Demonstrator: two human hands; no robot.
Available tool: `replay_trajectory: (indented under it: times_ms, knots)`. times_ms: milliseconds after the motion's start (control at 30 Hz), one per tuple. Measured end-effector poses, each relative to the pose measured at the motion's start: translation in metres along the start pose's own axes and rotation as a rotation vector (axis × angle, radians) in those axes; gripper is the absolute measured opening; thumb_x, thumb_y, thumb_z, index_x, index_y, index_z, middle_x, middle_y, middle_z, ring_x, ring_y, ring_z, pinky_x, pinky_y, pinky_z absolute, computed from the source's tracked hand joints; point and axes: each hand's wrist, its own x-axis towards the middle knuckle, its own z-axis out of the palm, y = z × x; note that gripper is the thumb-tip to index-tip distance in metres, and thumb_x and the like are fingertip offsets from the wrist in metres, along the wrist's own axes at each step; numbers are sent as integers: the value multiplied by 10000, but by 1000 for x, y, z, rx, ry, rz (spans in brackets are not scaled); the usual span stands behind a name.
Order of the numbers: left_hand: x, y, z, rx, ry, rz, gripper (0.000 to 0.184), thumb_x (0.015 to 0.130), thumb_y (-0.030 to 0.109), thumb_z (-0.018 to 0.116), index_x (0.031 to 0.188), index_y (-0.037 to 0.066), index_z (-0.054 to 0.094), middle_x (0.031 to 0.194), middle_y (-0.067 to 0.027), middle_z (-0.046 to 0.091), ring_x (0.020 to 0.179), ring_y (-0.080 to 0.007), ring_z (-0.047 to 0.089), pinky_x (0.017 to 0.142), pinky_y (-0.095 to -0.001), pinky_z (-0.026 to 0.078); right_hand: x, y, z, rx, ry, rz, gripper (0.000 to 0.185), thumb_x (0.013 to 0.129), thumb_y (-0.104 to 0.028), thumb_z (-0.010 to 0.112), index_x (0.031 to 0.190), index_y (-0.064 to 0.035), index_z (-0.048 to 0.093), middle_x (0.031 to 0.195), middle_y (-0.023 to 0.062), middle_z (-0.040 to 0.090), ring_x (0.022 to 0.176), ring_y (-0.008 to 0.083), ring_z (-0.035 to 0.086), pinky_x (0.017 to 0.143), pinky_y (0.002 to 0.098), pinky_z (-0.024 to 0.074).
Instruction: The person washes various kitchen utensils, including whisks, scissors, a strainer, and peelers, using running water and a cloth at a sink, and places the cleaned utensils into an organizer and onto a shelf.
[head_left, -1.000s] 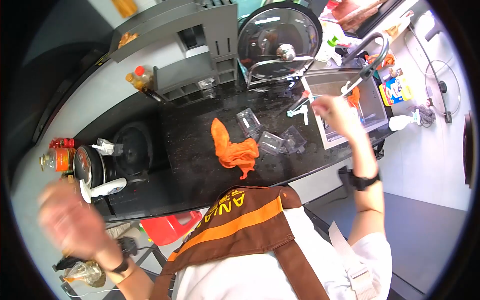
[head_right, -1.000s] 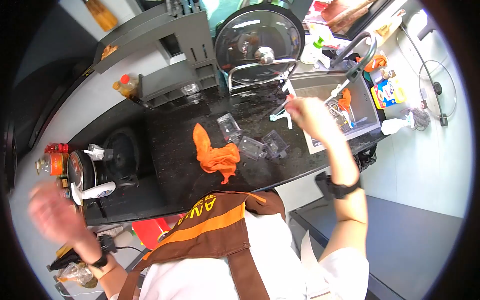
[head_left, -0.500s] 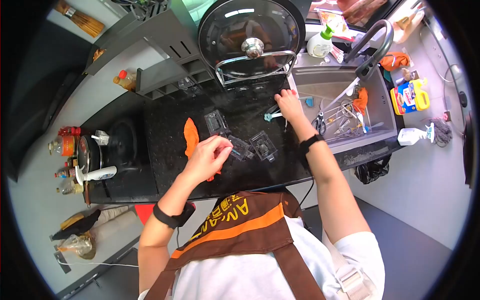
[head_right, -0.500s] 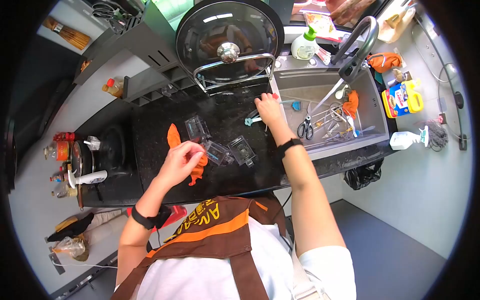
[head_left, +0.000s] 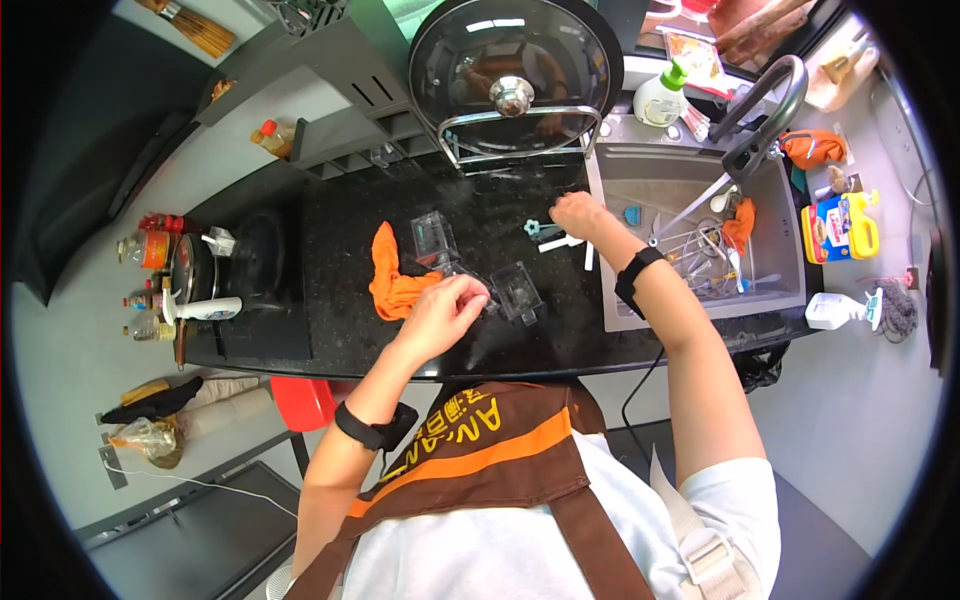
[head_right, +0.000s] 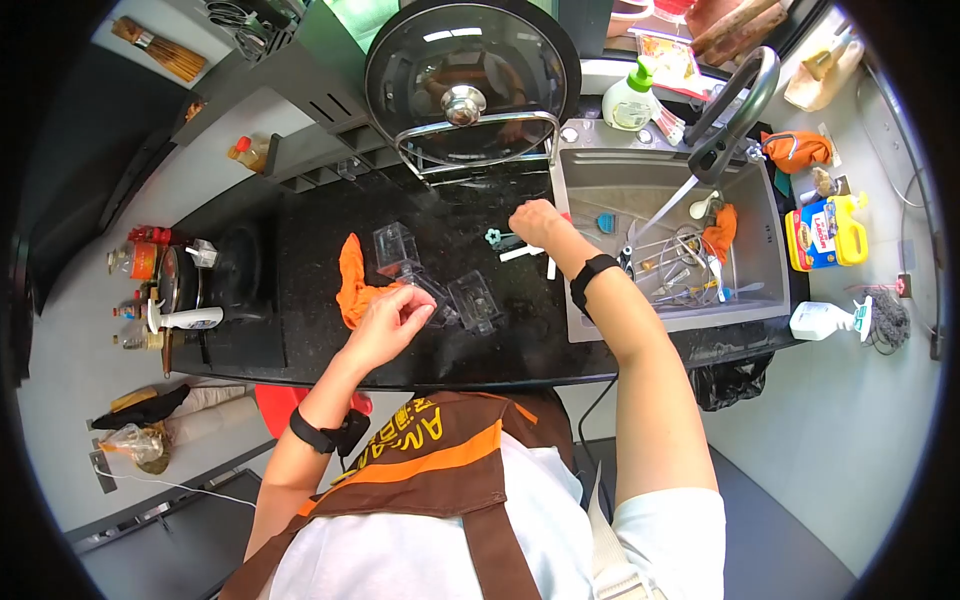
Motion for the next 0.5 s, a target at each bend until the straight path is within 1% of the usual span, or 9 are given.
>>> replay_trajectory:
  times_ms: [133,200,233,267,333,367,400,467,500]
  knots:
    - [-3,-5,0,-21,-23,30,125,840,127,579,887,11,590,695,-20,571,610,-69,519,570,-228,428,-11,-2,-18,26,208,116,185,745,-86,530,913,-44,593,854,105,617,847,251,607,728,359,494]
    - [4,-5,1,-129,-75,4,121,841,129,582,889,19,595,698,-7,571,611,-53,509,562,-217,421,-39,-1,-51,190,450,314,181,741,-49,514,906,-31,586,862,121,625,830,258,599,727,348,486]
    - [9,-6,4,-184,-97,-16,117,852,128,574,896,21,591,695,12,565,604,-42,491,554,-207,416,-55,1,-60,262,643,354,112,777,-68,527,867,-11,560,809,127,620,751,245,601,685,333,483]
    - [16,-11,10,-196,-115,4,117,852,128,574,896,21,591,695,12,565,604,-42,491,554,-207,416,-68,4,-57,246,633,378,112,777,-68,527,867,-11,560,809,127,620,751,245,601,685,333,483]
    - [35,-12,22,-345,-168,3,127,853,141,572,865,15,587,696,4,577,595,-53,519,557,-221,443,-98,12,-48,1140,805,605,117,841,-123,534,831,-7,532,774,97,619,653,184,574,609,296,470]
    - [42,-11,30,-423,-200,21,134,852,140,573,873,9,590,699,10,575,588,-53,517,554,-211,448,-115,14,-43,1549,818,609,156,886,-171,521,843,-22,514,771,65,622,595,110,531,552,247,444]
    - [46,-3,36,-430,-207,28,134,852,140,573,873,9,590,699,10,575,588,-53,517,554,-211,448,-130,19,-35,1539,818,620,156,886,-171,521,843,-22,514,771,65,622,595,110,531,552,247,444]
    - [56,19,46,-523,-309,-9,137,849,134,574,888,3,590,702,3,575,601,-56,524,564,-211,455,-156,36,-8,2016,869,767,124,898,-171,502,898,-47,510,790,49,628,591,75,525,520,209,418]
    - [62,29,51,-509,-372,-28,127,872,139,547,922,27,580,739,23,554,641,-45,505,590,-198,443,-165,48,-1,2061,890,778,103,902,-166,491,923,-67,503,767,42,618,594,67,527,510,200,410]
